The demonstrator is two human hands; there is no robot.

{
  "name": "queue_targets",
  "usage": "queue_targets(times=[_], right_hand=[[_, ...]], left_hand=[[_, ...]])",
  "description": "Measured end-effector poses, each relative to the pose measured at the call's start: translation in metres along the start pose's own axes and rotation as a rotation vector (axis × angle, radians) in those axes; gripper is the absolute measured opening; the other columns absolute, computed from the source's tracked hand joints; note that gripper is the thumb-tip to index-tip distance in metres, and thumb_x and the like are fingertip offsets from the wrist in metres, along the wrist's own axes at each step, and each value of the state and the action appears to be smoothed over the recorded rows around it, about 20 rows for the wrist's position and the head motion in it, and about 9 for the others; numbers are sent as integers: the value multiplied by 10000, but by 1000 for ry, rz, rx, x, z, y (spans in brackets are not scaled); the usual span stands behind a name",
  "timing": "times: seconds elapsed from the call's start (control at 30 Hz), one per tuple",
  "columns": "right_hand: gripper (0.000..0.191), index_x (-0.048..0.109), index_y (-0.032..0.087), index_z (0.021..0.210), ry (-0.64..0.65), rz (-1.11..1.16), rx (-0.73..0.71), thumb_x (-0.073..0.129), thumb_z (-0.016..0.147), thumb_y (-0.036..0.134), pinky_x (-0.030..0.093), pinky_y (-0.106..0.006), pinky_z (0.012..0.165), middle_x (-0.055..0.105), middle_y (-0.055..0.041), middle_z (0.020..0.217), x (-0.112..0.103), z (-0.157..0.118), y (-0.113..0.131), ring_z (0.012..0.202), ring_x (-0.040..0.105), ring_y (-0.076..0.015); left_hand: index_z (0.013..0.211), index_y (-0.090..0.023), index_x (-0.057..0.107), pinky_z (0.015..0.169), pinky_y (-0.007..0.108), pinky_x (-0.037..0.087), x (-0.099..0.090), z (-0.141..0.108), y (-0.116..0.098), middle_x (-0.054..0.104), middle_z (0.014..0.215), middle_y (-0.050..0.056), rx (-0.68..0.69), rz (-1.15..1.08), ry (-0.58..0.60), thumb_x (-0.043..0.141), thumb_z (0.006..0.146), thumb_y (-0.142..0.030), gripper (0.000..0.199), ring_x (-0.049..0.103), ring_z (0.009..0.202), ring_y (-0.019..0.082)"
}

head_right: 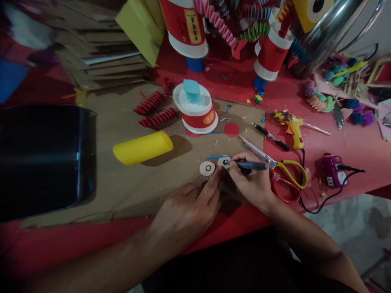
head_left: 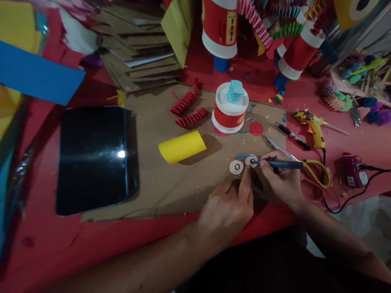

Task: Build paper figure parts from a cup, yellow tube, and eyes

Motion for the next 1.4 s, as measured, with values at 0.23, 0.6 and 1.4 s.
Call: queue_targets(times=[0.23, 0.6, 1.4], right_hand=[[69, 617, 233, 761, 0, 26, -40, 604, 824, 208, 499, -240, 542, 668, 28, 661, 1, 0, 0, 572, 614, -127], [73, 604, 228, 752, -19, 22, -37, 594, 817, 196, 471, -232, 519, 642, 35, 640, 0, 0, 0, 556, 592, -122], [81, 617, 230, 743, 20, -5, -20, 597, 818, 206, 476, -232, 530, 654, 36, 643, -1, 0, 1, 557, 595, -118]], left_hand=[[1036, -32, 752, 515, 298, 483, -2, 1, 0, 715, 1195, 243, 5, 30, 2, 530, 831, -12, 303, 586, 490, 121], [1087, -15, 733, 557, 306, 498, 0, 0, 1, 703, 1211, 259, 2, 8, 1, 519, 849, -14, 319, 603, 529, 129], [1065, -10, 739, 529, 306, 487, -1, 1, 1, 708, 1195, 258, -1, 12, -6, 524, 853, -20, 302, 596, 516, 133]])
Point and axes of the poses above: each hand's wrist, its own z-axis towards the middle knuckle, its own x-axis out of the palm, y = z × x, the point moved 1 cm from there along z, towards the middle knuckle
